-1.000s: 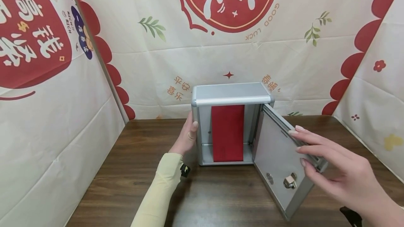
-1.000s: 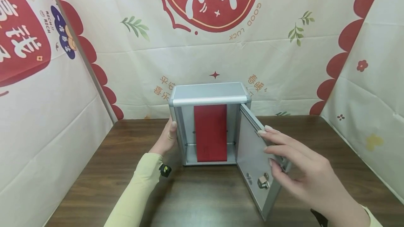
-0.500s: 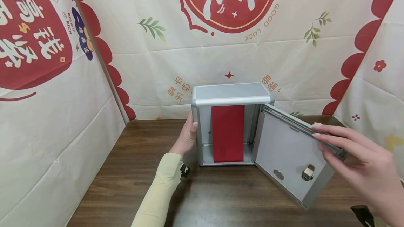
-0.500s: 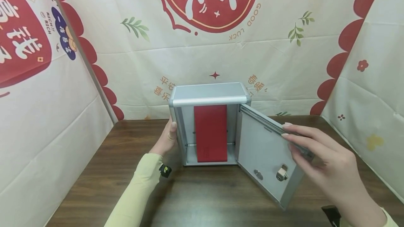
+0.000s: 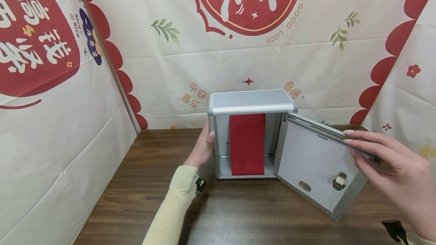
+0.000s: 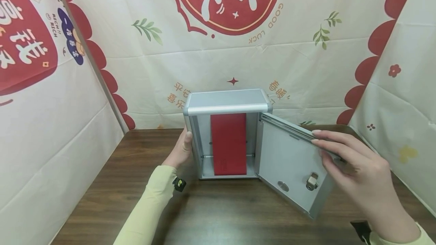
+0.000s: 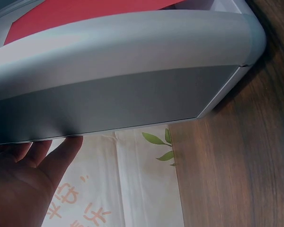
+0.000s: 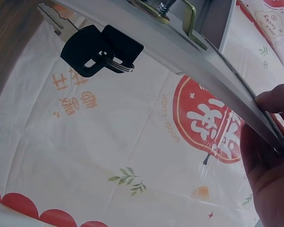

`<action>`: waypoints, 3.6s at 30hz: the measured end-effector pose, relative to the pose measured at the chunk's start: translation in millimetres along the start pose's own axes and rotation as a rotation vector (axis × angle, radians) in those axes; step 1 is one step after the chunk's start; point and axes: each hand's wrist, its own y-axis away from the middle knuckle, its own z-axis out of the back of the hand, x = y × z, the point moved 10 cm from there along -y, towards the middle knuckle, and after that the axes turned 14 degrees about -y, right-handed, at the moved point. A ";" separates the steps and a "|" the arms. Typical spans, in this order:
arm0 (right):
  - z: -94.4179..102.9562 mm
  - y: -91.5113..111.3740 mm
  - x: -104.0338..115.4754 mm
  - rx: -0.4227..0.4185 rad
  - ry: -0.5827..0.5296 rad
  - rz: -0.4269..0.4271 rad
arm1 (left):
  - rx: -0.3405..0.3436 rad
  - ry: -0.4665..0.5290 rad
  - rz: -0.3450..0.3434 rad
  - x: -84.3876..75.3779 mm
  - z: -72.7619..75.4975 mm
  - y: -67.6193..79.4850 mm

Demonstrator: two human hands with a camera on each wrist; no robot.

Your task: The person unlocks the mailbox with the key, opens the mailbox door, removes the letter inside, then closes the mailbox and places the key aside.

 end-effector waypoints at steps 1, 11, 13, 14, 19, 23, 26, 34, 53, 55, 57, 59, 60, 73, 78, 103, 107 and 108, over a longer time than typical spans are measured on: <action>-0.2 -0.2 -0.5 0.003 0.008 -0.006 | 0.001 -0.003 0.004 0.1 -0.3 0.1; -0.4 -4.7 12.3 -0.046 -0.014 0.082 | -0.003 -0.004 0.016 1.1 -0.3 0.0; -0.5 -4.4 12.6 -0.047 -0.006 0.099 | -0.005 -0.010 0.013 -0.2 -0.2 -0.3; -0.6 -4.3 13.0 -0.047 0.000 0.112 | -0.006 -0.012 0.009 -2.1 0.3 -0.3; -1.8 -3.7 21.2 -0.077 0.026 0.204 | -0.009 0.015 -0.012 -23.9 9.1 1.9; -6.5 -5.4 31.1 -0.085 0.071 0.198 | 0.005 0.015 -0.010 -39.4 14.7 4.1; -11.7 -7.5 41.8 -0.109 0.043 0.208 | 0.003 0.000 -0.004 -30.2 10.6 2.8; -39.2 -18.7 71.5 -0.058 -0.082 0.291 | -0.018 -0.031 -0.008 -4.1 0.9 -0.7; -132.5 -16.5 18.3 0.200 -0.091 -0.035 | -0.007 -0.002 -0.024 -43.9 15.4 5.6; -141.9 -13.2 11.4 0.222 -0.075 -0.074 | 0.000 0.002 -0.016 -44.3 15.5 6.0; -151.0 -10.4 5.4 0.240 -0.063 -0.114 | 0.006 0.002 -0.011 -44.7 15.6 6.2; -160.0 -7.6 -0.5 0.255 -0.063 -0.157 | 0.014 -0.002 -0.001 -44.4 15.7 6.3; -164.4 -6.4 -3.8 0.261 -0.067 -0.180 | 0.017 -0.006 0.004 -44.4 15.9 6.1; -201.5 8.6 -47.0 0.211 -0.047 -0.323 | -0.005 -0.032 0.020 2.4 -0.5 -0.4; -207.5 12.3 -58.4 0.177 -0.033 -0.355 | -0.008 -0.021 0.025 2.1 0.3 -0.7; -239.8 37.9 -112.4 0.157 -0.024 -0.647 | -0.016 -0.040 0.022 -5.8 4.2 0.0; -241.9 41.2 -117.7 0.156 -0.027 -0.669 | -0.017 -0.046 0.031 1.8 1.1 -0.2; -242.3 41.6 -118.9 0.153 -0.030 -0.670 | -0.018 -0.043 0.030 2.3 0.9 -0.1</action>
